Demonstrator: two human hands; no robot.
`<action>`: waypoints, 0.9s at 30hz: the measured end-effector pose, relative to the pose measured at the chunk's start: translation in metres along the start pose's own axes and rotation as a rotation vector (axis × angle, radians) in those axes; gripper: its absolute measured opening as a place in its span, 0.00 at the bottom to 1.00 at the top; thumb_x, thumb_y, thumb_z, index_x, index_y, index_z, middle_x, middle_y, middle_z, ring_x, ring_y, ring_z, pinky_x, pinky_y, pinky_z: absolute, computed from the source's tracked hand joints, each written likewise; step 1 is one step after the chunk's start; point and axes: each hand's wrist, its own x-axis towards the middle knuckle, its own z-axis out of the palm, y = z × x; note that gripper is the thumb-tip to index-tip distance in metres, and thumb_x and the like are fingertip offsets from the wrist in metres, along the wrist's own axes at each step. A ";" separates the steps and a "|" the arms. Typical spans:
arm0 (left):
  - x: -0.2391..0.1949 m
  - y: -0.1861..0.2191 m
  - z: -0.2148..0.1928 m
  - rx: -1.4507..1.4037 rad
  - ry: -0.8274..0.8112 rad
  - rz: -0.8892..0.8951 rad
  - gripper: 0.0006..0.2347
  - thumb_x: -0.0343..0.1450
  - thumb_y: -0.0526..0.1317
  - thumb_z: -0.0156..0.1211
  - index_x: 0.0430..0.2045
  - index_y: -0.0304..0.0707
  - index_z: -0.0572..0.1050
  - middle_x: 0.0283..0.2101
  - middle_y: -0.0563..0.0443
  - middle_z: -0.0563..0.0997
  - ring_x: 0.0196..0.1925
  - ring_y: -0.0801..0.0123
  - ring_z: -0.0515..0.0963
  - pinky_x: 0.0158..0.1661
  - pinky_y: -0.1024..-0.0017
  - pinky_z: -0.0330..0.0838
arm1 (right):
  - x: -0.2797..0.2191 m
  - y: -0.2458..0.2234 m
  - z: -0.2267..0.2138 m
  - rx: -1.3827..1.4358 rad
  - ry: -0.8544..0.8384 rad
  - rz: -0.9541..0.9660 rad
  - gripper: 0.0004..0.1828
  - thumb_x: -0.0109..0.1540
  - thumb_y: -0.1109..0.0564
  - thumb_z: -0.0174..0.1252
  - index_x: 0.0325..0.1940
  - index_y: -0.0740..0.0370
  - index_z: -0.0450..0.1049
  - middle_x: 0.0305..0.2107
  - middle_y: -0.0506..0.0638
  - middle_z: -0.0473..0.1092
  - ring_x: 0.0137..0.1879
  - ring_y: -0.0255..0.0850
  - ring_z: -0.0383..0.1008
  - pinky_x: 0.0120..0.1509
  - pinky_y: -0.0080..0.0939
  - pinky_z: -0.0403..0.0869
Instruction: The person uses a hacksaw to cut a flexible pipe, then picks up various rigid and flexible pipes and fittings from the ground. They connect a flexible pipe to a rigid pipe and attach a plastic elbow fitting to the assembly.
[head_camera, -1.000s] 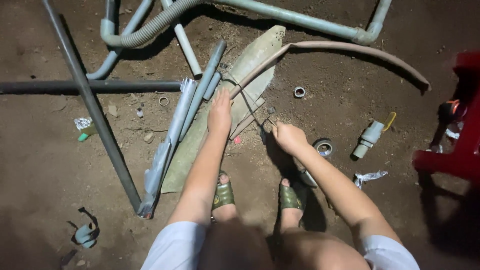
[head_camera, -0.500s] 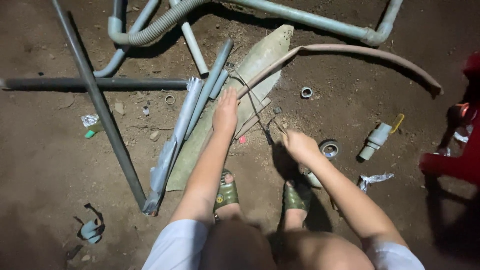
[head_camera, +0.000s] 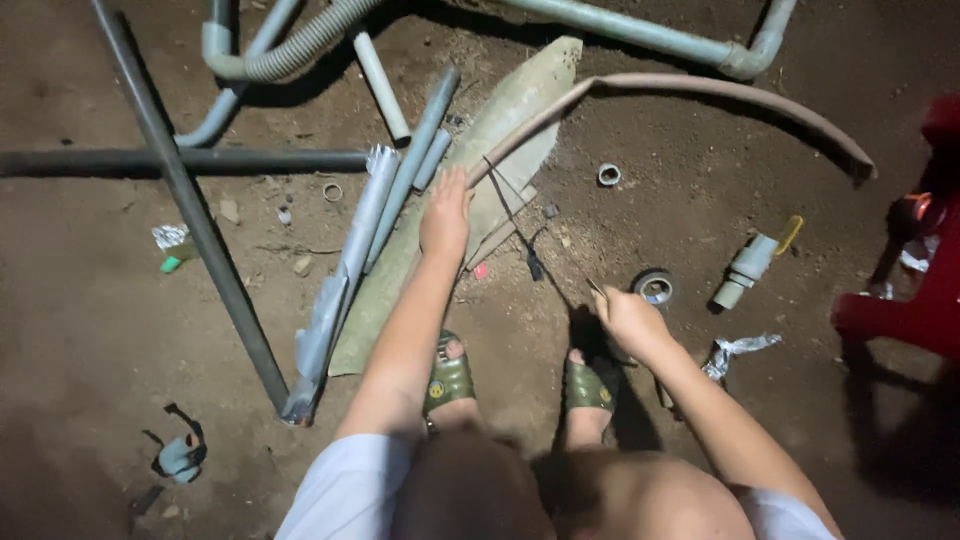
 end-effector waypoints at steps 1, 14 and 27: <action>-0.010 0.006 -0.002 -0.002 -0.003 -0.002 0.22 0.83 0.47 0.50 0.73 0.41 0.66 0.74 0.43 0.71 0.77 0.51 0.68 0.73 0.52 0.63 | 0.000 -0.005 -0.003 -0.002 -0.003 0.002 0.28 0.74 0.40 0.40 0.52 0.62 0.78 0.42 0.72 0.81 0.55 0.68 0.82 0.61 0.68 0.78; -0.012 0.008 -0.002 0.030 -0.011 0.032 0.22 0.84 0.46 0.48 0.75 0.42 0.63 0.75 0.43 0.70 0.78 0.52 0.66 0.74 0.52 0.60 | 0.060 -0.052 -0.009 0.007 0.070 -0.155 0.27 0.74 0.42 0.40 0.51 0.65 0.78 0.42 0.73 0.80 0.53 0.70 0.81 0.59 0.71 0.78; -0.010 -0.002 0.005 0.019 -0.018 0.075 0.22 0.83 0.44 0.47 0.74 0.40 0.64 0.75 0.42 0.69 0.77 0.50 0.67 0.74 0.51 0.61 | 0.023 -0.055 -0.047 -0.001 0.013 -0.072 0.28 0.73 0.41 0.42 0.50 0.66 0.79 0.43 0.73 0.80 0.54 0.70 0.82 0.61 0.69 0.78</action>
